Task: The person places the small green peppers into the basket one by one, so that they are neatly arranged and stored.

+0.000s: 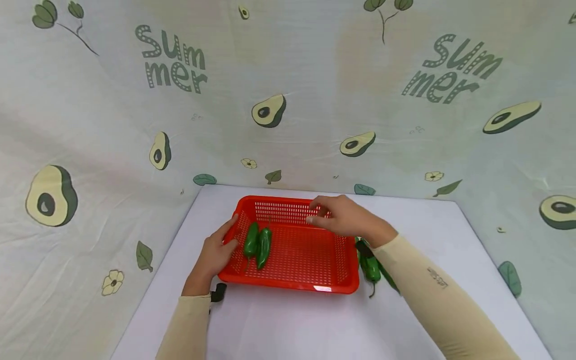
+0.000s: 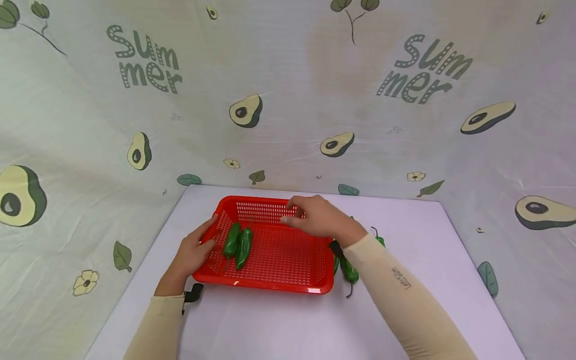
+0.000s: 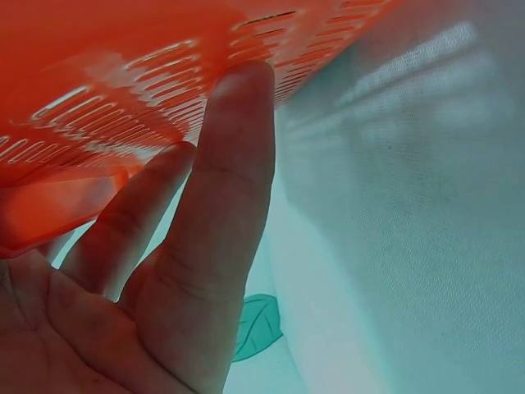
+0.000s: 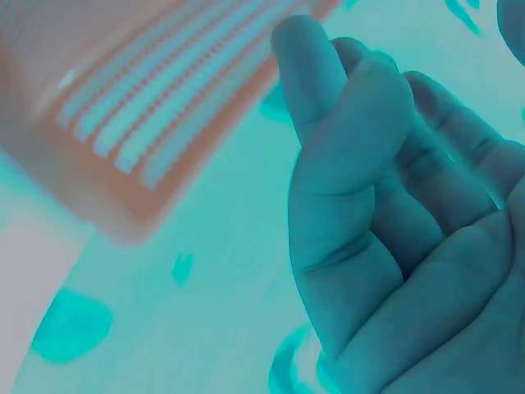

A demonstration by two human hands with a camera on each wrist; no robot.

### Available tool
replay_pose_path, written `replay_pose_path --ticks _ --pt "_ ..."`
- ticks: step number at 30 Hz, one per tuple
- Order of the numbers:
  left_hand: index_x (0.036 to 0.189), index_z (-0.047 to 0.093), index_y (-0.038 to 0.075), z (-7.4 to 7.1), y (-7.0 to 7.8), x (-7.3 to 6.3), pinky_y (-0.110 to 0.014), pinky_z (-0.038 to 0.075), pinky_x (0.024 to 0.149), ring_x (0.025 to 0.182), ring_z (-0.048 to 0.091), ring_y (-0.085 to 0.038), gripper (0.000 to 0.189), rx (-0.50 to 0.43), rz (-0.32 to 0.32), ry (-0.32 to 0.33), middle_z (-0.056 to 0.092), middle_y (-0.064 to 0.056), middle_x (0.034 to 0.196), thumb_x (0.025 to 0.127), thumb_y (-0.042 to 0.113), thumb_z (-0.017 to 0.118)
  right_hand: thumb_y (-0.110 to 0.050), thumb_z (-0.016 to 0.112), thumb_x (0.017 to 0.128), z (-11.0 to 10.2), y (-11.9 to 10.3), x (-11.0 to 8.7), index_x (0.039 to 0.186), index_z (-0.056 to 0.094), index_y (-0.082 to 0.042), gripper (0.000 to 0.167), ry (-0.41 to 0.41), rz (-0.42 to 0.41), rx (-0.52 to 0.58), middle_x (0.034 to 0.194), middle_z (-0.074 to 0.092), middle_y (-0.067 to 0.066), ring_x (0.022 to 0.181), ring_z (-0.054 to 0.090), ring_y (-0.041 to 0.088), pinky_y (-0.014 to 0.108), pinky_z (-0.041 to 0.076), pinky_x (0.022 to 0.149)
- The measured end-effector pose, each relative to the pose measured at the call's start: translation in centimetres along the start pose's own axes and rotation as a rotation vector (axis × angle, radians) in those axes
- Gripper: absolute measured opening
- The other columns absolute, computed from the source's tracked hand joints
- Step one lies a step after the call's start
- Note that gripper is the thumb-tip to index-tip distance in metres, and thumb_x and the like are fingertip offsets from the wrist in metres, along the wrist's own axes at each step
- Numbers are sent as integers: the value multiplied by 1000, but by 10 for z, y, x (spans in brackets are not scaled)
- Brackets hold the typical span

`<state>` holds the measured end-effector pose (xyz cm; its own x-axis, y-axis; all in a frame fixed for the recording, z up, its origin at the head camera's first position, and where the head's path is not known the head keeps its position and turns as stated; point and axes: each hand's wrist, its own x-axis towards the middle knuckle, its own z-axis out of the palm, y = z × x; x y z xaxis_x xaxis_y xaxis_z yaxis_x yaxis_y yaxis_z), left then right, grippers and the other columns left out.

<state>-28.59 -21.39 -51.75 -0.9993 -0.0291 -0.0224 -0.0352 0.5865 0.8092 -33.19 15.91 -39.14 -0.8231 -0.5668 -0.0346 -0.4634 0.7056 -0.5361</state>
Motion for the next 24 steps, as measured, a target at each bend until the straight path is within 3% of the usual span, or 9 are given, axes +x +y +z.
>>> replay_pose_path --ticks 6,12,17,24 --pt "163 36 46 -1 -3 3 -49 52 94 128 53 -32 66 -15 11 -6 43 -7 164 103 23 53 -46 70 100 -31 55 -65 130 67 -14 44 150 147 -2 112 73 3 95 69 23 38 61 75" --pt "164 35 44 -2 -3 -1 -53 52 100 134 50 -33 67 -8 -16 -8 42 -8 165 103 22 52 -41 72 100 -26 116 -116 127 68 -12 40 207 265 -21 111 74 7 91 70 22 39 60 74" --pt "164 35 44 -2 -2 -1 -49 58 93 130 53 -34 66 -8 -21 -8 42 -9 165 104 23 52 -31 78 97 -8 157 -142 130 65 -7 43 203 320 -6 117 73 17 93 72 28 43 58 73" --pt "163 37 44 1 0 3 -37 56 73 106 61 -33 66 -24 8 -10 48 -10 160 103 21 53 -40 79 94 16 192 -162 142 57 -5 64 235 394 -32 126 66 30 98 71 40 47 59 71"
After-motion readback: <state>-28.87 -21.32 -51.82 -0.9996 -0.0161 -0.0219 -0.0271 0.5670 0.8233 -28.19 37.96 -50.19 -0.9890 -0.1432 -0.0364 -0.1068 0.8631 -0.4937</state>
